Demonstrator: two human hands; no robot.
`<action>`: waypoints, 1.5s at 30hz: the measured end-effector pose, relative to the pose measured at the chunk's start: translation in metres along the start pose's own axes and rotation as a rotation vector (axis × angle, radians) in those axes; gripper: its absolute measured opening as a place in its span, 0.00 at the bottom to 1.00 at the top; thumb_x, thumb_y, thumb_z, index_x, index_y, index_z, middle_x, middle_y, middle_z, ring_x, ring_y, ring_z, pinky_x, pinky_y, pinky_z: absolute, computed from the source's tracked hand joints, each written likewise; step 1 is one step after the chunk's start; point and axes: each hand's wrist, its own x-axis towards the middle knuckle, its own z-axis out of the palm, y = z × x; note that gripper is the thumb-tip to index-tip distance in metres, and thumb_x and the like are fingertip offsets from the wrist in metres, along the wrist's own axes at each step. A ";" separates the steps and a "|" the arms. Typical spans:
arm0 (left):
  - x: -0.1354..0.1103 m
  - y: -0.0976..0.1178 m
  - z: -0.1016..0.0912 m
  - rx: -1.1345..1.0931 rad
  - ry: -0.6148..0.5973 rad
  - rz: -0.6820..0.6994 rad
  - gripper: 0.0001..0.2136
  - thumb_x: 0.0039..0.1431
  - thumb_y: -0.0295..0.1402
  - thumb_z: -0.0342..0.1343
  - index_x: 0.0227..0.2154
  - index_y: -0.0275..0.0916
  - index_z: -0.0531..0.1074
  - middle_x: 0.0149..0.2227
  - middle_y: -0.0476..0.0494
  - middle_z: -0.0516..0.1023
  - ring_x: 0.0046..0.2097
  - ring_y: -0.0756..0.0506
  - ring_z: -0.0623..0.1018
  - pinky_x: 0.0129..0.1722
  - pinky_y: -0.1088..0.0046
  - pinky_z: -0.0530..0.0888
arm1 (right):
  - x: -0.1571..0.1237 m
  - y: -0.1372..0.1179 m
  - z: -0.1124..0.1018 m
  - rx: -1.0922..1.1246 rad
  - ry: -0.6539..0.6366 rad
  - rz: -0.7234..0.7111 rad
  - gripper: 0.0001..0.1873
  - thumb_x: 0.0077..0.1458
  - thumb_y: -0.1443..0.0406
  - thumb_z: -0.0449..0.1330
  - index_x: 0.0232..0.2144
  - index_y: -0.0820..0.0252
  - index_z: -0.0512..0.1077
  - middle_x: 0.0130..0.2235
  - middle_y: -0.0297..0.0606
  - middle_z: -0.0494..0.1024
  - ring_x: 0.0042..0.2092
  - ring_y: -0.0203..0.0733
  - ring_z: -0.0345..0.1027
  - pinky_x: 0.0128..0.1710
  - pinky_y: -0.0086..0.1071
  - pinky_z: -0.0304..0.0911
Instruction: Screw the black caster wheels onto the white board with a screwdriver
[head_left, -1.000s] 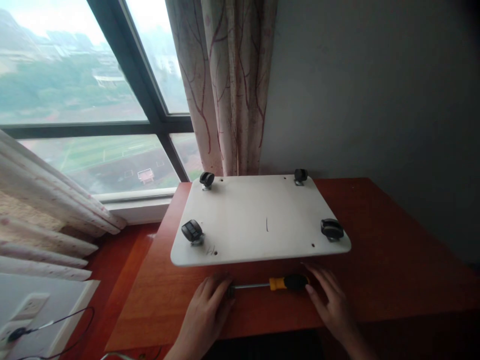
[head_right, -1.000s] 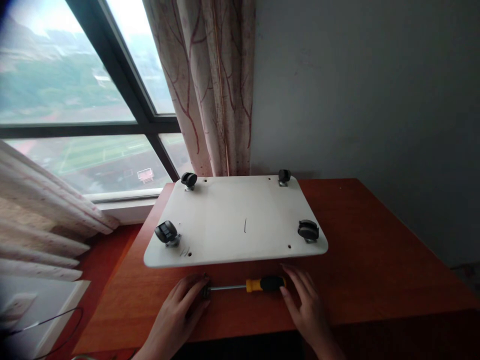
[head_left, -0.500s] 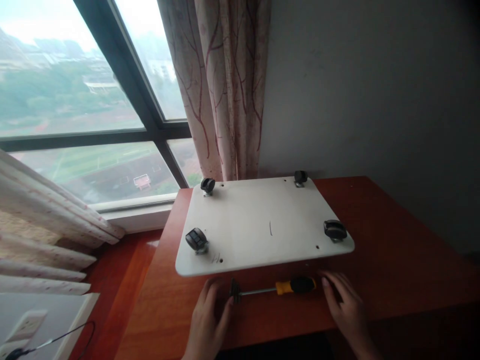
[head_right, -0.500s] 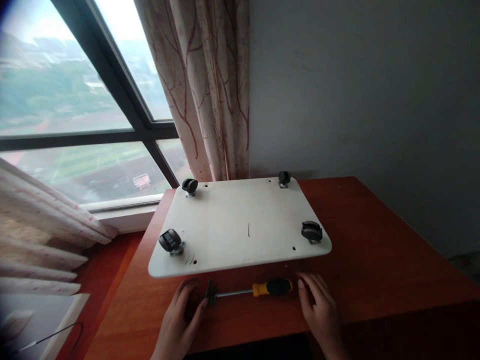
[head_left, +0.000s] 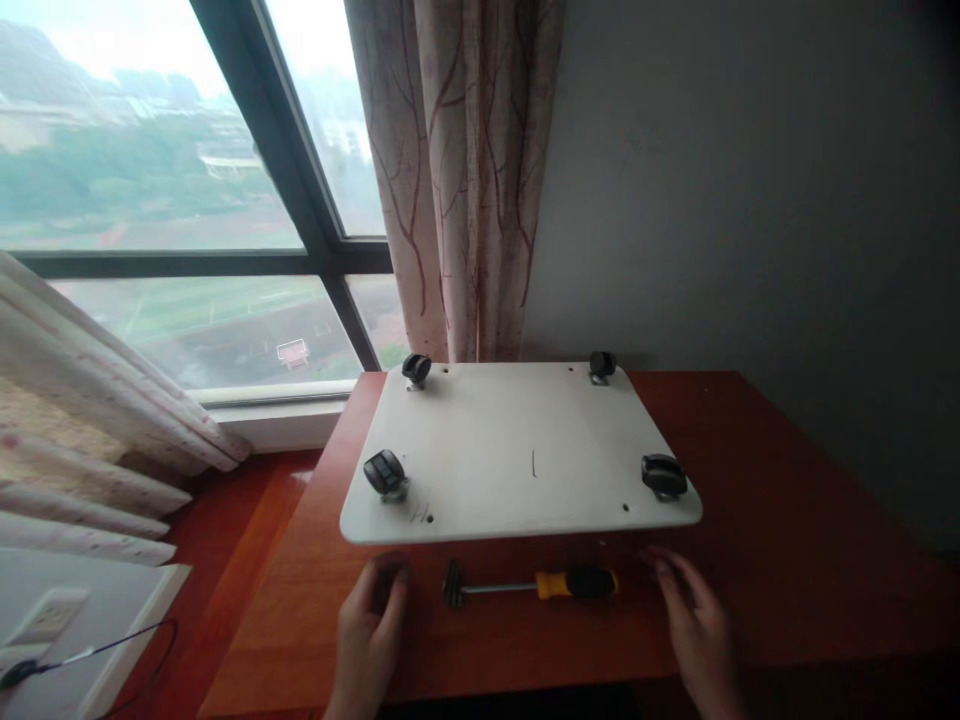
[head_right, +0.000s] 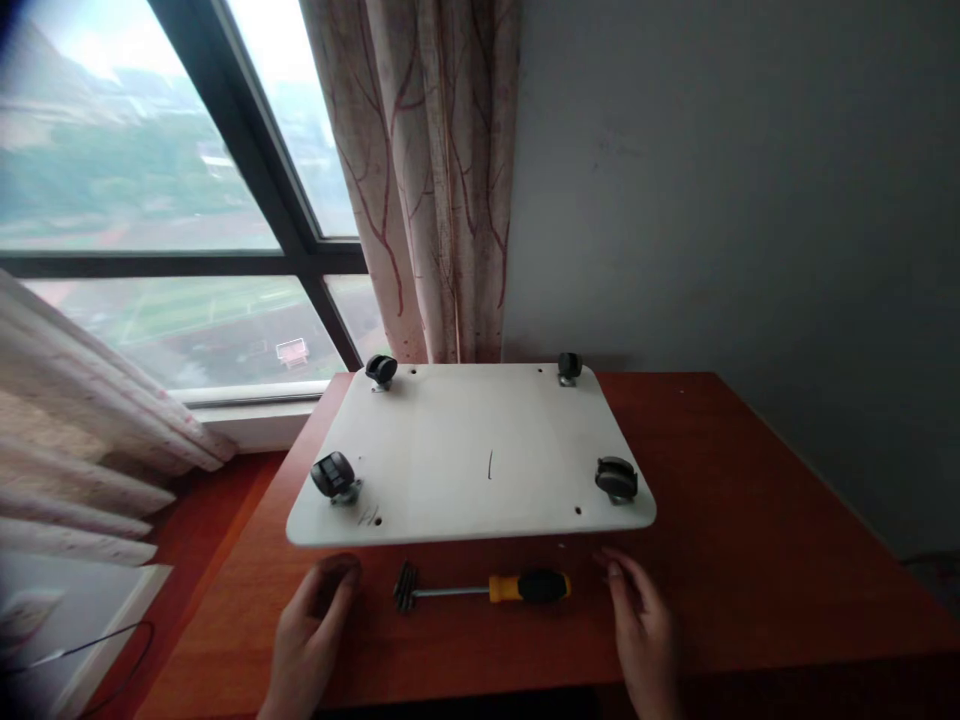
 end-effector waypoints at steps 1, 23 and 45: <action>0.001 -0.001 0.001 0.001 0.001 -0.009 0.10 0.60 0.41 0.57 0.34 0.39 0.76 0.31 0.43 0.82 0.33 0.42 0.82 0.33 0.71 0.79 | 0.003 -0.001 -0.002 0.094 0.018 0.070 0.22 0.56 0.48 0.63 0.42 0.58 0.78 0.43 0.43 0.83 0.46 0.49 0.77 0.46 0.39 0.72; 0.139 0.008 -0.031 -0.543 -0.112 -0.598 0.22 0.49 0.49 0.65 0.36 0.33 0.79 0.27 0.37 0.81 0.33 0.34 0.82 0.28 0.63 0.77 | 0.192 -0.075 -0.007 0.237 -0.370 0.289 0.15 0.54 0.57 0.68 0.43 0.56 0.79 0.43 0.40 0.84 0.43 0.47 0.80 0.38 0.33 0.76; 0.198 0.040 -0.070 -0.364 -0.402 -0.202 0.26 0.43 0.40 0.74 0.46 0.36 0.79 0.41 0.38 0.84 0.43 0.38 0.82 0.40 0.67 0.78 | 0.194 -0.119 -0.018 0.226 -0.519 -0.093 0.23 0.43 0.52 0.75 0.41 0.52 0.79 0.43 0.38 0.84 0.45 0.48 0.78 0.50 0.40 0.73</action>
